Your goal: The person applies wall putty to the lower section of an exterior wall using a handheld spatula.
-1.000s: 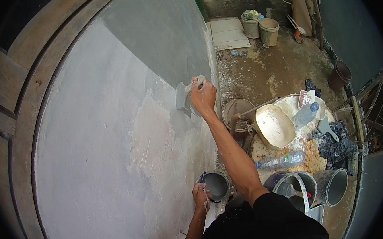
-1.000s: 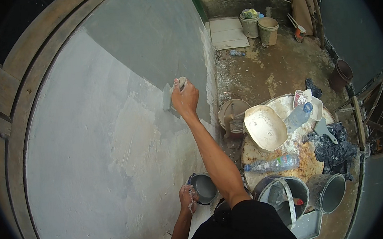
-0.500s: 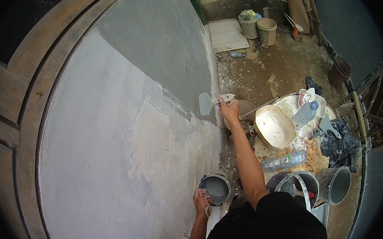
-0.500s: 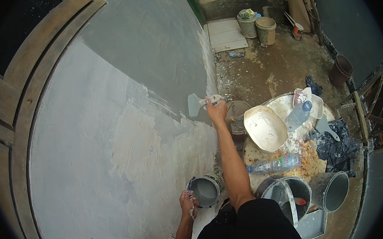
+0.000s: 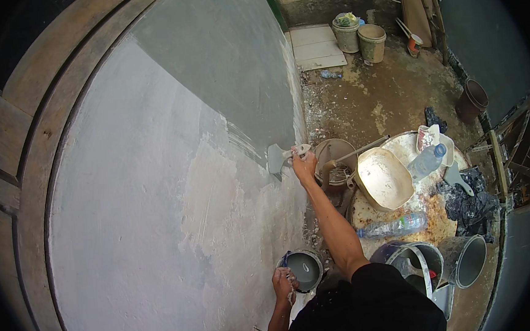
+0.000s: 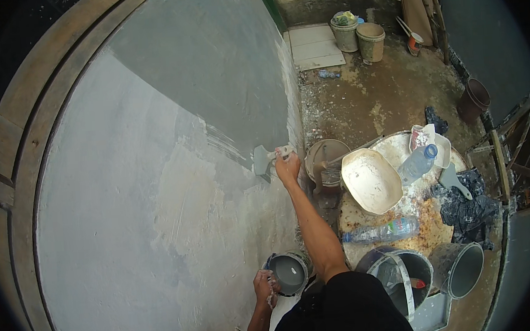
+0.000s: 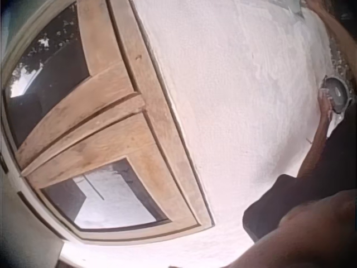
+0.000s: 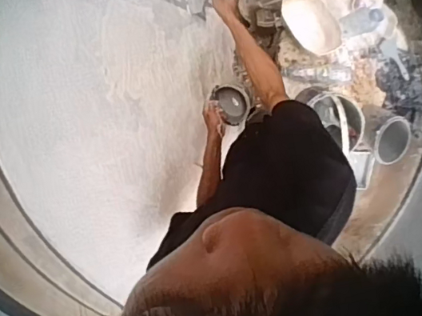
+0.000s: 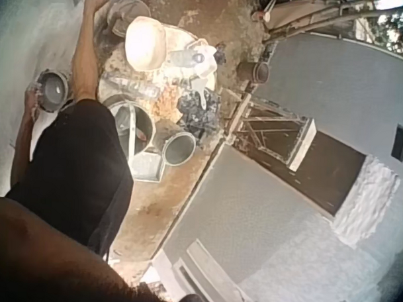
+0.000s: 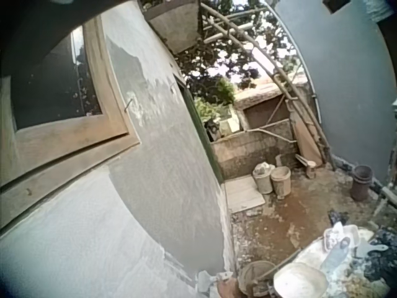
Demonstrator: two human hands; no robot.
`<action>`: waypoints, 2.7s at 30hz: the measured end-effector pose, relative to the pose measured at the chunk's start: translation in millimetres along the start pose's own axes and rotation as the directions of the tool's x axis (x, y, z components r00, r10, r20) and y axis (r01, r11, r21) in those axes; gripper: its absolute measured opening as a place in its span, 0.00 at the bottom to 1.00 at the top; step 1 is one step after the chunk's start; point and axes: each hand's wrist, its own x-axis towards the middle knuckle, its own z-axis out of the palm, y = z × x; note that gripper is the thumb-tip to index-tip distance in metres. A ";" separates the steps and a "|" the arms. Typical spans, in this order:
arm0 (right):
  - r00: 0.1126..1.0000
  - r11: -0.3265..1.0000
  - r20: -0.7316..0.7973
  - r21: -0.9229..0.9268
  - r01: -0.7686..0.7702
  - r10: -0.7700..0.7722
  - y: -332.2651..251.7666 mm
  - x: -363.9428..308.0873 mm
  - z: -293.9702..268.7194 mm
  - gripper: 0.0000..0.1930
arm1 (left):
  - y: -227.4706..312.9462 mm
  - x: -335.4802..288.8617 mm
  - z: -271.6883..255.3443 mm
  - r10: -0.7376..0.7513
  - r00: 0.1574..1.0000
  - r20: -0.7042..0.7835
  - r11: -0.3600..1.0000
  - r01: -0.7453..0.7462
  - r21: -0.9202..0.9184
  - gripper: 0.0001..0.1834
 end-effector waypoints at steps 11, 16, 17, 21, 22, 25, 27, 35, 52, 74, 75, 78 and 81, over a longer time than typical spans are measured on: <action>0.972 0.969 0.069 -0.093 0.230 -0.224 -176.4 -25.9 7.3 0.08 | 0.6 1.3 -1.1 0.021 0.997 0.070 1.000 -0.021 0.002 0.04; 0.943 0.941 0.067 -0.075 0.331 -0.326 -262.4 -39.6 12.6 0.08 | 3.6 -5.2 2.3 0.049 0.996 0.078 0.999 -0.051 0.012 0.05; 0.925 0.926 0.095 -0.043 0.374 -0.369 -279.1 -41.9 12.7 0.09 | 4.4 -6.1 3.4 0.058 0.995 0.078 0.998 -0.061 0.031 0.04; 0.859 0.868 0.128 0.048 0.494 -0.496 -295.9 -33.6 7.7 0.09 | 3.5 -6.6 4.4 0.058 0.995 0.077 0.998 -0.061 0.033 0.05; 0.859 0.868 0.127 0.048 0.493 -0.495 -292.6 -31.9 2.5 0.09 | 3.1 -6.5 4.8 0.053 0.996 0.074 0.998 -0.055 0.020 0.04; 0.926 0.934 0.125 0.045 0.354 -0.357 -253.7 -21.6 -18.2 0.08 | 3.5 -9.5 0.4 0.045 0.997 0.057 0.999 -0.045 0.001 0.03; 0.946 0.946 0.045 -0.035 0.323 -0.321 -174.7 4.8 -18.3 0.08 | 1.9 -11.7 2.2 0.040 0.997 0.060 0.999 -0.040 -0.001 0.02; 0.998 0.972 -0.022 -0.230 0.053 -0.060 43.1 -16.7 -20.7 0.10 | -3.8 -8.5 -3.2 0.004 1.000 0.029 1.000 -0.003 -0.017 0.02; 0.941 0.941 0.031 -0.008 0.339 -0.338 -230.1 -63.6 5.1 0.07 | 0.9 -5.7 -0.3 0.060 0.997 0.056 0.998 -0.060 0.005 0.04; 0.840 0.435 0.463 0.843 -0.317 -0.284 -366.8 -3.1 46.9 0.13 | -0.9 -7.8 -6.1 0.052 0.995 0.089 0.998 -0.048 -0.047 0.03; 0.837 0.435 0.467 0.842 -0.320 -0.287 -370.4 -5.2 50.1 0.13 | 1.1 -8.4 -5.8 0.056 0.995 0.087 0.997 -0.052 -0.051 0.03; 0.852 0.419 0.442 0.855 -0.306 -0.281 -373.2 -7.6 57.9 0.13 | 5.0 -7.1 -3.6 0.039 0.999 0.035 0.999 -0.038 -0.036 0.03; 0.859 0.403 0.448 0.854 -0.329 -0.247 -358.2 -14.0 58.7 0.13 | 2.3 -4.4 -7.8 0.054 0.998 0.024 0.997 -0.052 -0.054 0.03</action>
